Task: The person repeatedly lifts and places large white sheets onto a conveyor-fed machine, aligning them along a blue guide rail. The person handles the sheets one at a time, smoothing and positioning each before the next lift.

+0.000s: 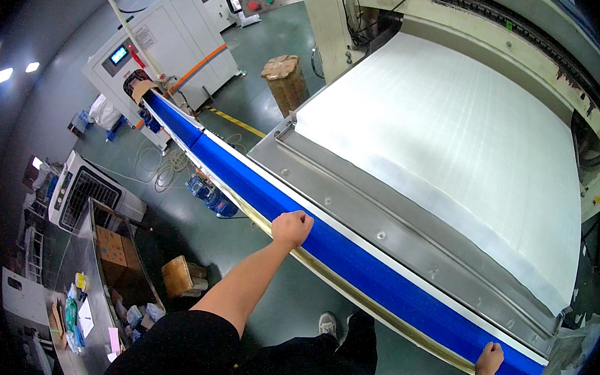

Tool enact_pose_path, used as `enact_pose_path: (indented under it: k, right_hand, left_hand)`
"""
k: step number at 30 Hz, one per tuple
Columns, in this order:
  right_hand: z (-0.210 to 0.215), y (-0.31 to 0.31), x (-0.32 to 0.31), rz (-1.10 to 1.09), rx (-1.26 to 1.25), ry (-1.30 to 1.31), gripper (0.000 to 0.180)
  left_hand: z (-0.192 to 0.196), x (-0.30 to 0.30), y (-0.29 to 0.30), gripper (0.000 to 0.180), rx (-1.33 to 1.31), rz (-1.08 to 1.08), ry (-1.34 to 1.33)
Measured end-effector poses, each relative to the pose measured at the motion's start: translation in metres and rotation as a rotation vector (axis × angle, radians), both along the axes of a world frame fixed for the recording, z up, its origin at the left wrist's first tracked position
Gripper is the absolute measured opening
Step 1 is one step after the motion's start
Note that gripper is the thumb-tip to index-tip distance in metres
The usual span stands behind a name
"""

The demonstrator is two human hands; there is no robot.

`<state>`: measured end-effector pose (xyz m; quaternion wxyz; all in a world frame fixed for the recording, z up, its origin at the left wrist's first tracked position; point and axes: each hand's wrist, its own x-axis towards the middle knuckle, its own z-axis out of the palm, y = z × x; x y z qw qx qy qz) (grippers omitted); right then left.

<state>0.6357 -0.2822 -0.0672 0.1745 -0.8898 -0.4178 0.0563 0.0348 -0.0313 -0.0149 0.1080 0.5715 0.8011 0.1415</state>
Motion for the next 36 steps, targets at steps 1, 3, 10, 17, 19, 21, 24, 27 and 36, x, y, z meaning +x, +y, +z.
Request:
enact_pose_path:
  k: [1,3,10,17,19,21,24,27,36]
  right_hand:
    - [-0.001,-0.001,0.002,-0.003,0.008,-0.006,0.032]
    - [-0.006,-0.003,0.009,-0.007,0.025,-0.019,0.032]
    - [-0.004,-0.002,0.005,0.0,0.027,-0.022,0.032]
    - [-0.006,-0.002,0.008,-0.001,0.014,-0.025,0.033]
    - [-0.01,-0.004,0.011,-0.002,0.022,-0.027,0.033]
    - [-0.013,-0.004,0.013,-0.001,0.031,-0.035,0.033]
    - [-0.011,-0.004,0.012,0.009,0.027,-0.013,0.033]
    - [-0.014,-0.006,0.015,0.021,0.047,-0.036,0.033]
    - [-0.002,-0.002,0.004,0.008,0.021,-0.026,0.032]
  left_hand:
    - [-0.001,0.001,0.001,0.026,0.009,-0.005,0.0]
    - [-0.002,0.002,0.002,0.026,0.025,-0.015,-0.001]
    - [0.001,0.002,0.001,0.027,0.025,-0.011,0.0]
    - [0.0,0.002,0.001,0.026,0.004,-0.007,-0.01]
    - [-0.001,0.001,0.001,0.026,0.001,-0.006,-0.008]
    - [-0.001,0.001,0.001,0.026,-0.006,-0.004,-0.004]
    - [-0.001,0.001,0.001,0.026,-0.019,-0.003,-0.006]
    - [0.0,0.002,0.002,0.026,-0.01,-0.006,-0.006]
    - [-0.002,0.001,0.001,0.027,-0.003,-0.008,0.01]
